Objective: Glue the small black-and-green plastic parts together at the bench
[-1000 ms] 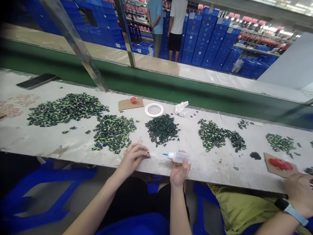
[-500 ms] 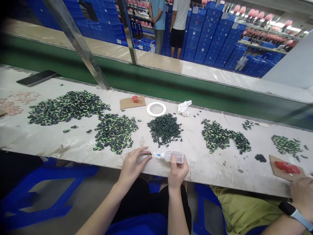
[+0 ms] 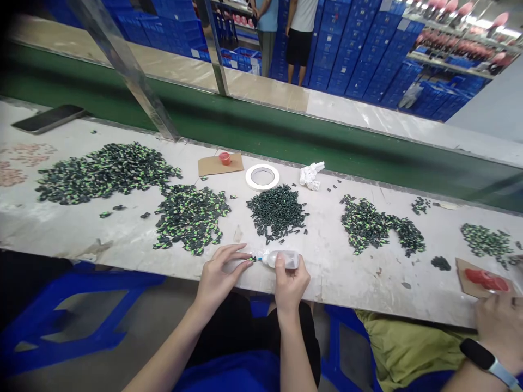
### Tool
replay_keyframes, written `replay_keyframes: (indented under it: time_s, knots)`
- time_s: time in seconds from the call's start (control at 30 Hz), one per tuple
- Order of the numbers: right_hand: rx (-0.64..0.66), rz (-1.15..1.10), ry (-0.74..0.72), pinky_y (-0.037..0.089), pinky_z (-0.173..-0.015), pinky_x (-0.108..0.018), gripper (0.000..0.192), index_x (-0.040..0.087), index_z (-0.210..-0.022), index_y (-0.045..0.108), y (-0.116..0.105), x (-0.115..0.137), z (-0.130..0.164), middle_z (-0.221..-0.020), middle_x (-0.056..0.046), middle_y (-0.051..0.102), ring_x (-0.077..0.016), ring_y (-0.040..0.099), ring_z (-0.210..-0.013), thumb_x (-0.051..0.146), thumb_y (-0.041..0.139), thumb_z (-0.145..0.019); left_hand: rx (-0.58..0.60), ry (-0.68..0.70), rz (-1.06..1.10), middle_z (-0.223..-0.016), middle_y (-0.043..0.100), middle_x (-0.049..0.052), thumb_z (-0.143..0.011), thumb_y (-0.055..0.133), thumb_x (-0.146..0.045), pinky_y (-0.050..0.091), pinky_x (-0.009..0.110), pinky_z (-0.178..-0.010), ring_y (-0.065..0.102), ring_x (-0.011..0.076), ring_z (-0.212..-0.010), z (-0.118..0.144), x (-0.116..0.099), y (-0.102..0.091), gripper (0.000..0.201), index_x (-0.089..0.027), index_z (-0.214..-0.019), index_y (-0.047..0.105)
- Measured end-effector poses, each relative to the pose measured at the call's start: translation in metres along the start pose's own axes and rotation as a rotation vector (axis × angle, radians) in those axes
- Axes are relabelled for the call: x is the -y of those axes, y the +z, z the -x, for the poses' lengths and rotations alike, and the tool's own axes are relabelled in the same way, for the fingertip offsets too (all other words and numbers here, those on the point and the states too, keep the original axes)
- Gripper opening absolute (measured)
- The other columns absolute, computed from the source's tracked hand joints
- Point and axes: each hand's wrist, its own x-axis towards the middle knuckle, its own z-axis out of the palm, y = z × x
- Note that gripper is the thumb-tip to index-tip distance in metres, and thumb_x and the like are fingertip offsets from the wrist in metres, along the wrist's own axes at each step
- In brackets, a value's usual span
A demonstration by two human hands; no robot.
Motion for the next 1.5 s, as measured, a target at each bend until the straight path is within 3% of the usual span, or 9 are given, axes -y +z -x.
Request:
replay_keyframes:
  time_s: [0.5,1.3,1.5]
  knots:
    - [-0.018,0.037,0.036,0.042,-0.051,-0.026,0.037,0.016,-0.065,0.059,0.0010,0.0071,-0.0015,-0.054,0.000,0.060,-0.0161,0.054,-0.052,0.052,0.062,-0.074,0.000,-0.083,0.048,-0.085,0.073,0.003,-0.073,0.071,-0.014,0.057,0.037,-0.087,0.073,0.0221,-0.085,-0.0010,0.0004,0.0006,0.023,-0.021,-0.095,0.069]
    - [0.026,0.005,0.038,0.040,-0.048,-0.025,0.036,0.017,-0.061,0.056,0.0006,0.0054,-0.0051,-0.051,0.001,0.056,-0.0147,0.051,-0.050,0.051,0.062,-0.073,-0.008,-0.059,0.038,-0.082,0.072,0.003,-0.074,0.071,-0.016,0.055,0.039,-0.090,0.072,0.0237,-0.092,-0.0005,0.0051,0.0031,0.023,-0.021,-0.096,0.068]
    - [0.024,-0.001,0.040,0.041,-0.051,-0.025,0.036,0.017,-0.062,0.058,-0.0002,0.0047,-0.0045,-0.053,0.001,0.056,-0.0146,0.050,-0.052,0.051,0.062,-0.073,-0.009,-0.083,0.043,-0.085,0.072,0.004,-0.073,0.070,-0.015,0.056,0.039,-0.088,0.073,0.0228,-0.087,-0.0012,0.0036,0.0030,0.022,-0.020,-0.094,0.069]
